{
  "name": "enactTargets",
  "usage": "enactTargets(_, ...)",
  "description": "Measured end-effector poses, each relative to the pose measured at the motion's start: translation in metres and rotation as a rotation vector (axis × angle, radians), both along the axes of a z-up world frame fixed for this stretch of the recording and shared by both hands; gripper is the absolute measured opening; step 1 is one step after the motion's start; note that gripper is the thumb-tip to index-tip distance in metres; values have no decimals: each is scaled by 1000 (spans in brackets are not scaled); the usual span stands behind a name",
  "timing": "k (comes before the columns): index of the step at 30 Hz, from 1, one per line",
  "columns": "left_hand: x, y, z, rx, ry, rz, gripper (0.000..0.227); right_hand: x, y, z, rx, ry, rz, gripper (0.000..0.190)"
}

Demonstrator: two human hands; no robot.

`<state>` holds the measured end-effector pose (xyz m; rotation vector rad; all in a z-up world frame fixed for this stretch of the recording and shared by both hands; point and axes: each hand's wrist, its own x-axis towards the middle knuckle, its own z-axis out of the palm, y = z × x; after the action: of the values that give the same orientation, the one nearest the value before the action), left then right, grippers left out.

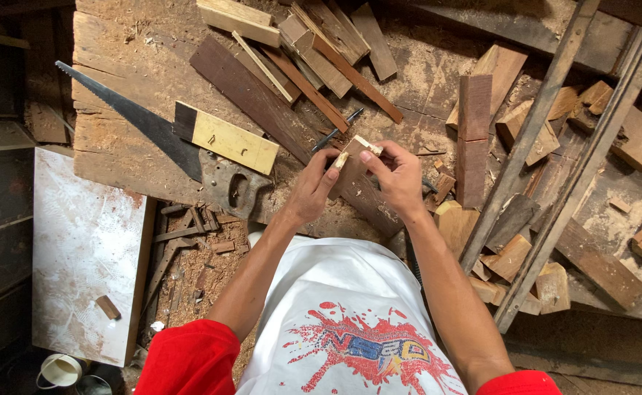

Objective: The person repeatedly hammers small wooden blocks on a cluttered workbench, splitting them into smaller pieces. They pick up blocks, position them, and strike them with a hammer, then set the split pieces aside.

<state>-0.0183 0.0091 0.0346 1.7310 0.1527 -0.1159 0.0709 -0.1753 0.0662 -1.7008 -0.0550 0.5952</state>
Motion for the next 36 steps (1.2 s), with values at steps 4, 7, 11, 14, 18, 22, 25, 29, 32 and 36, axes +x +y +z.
enactTargets(4,-4,1,1,18,34,-1,69,-3,-2,-8,-51,10,27,25)
enactTargets(7,-5,-1,-8,-52,221,10,69,-2,-2,-17,-107,-8,68,23)
enactTargets(11,3,-3,-40,-175,508,157,72,2,0,-34,-158,75,64,35)
enactTargets(14,11,3,-63,-273,430,251,76,7,7,-40,-116,162,32,44)
enactTargets(18,16,5,-75,-200,609,289,65,17,13,-42,-191,155,68,42)
enactTargets(22,19,7,-67,8,412,378,50,38,21,-43,-376,141,82,35)
enactTargets(25,23,12,-57,203,157,413,42,62,32,-49,-451,77,23,29)
enactTargets(29,32,19,-40,71,374,450,51,101,41,-67,-561,-172,-13,27)
enactTargets(32,39,29,-31,66,494,425,61,121,49,-84,-662,-328,18,33)
enactTargets(36,43,38,-38,284,287,420,54,130,63,-107,-687,-404,-14,41)
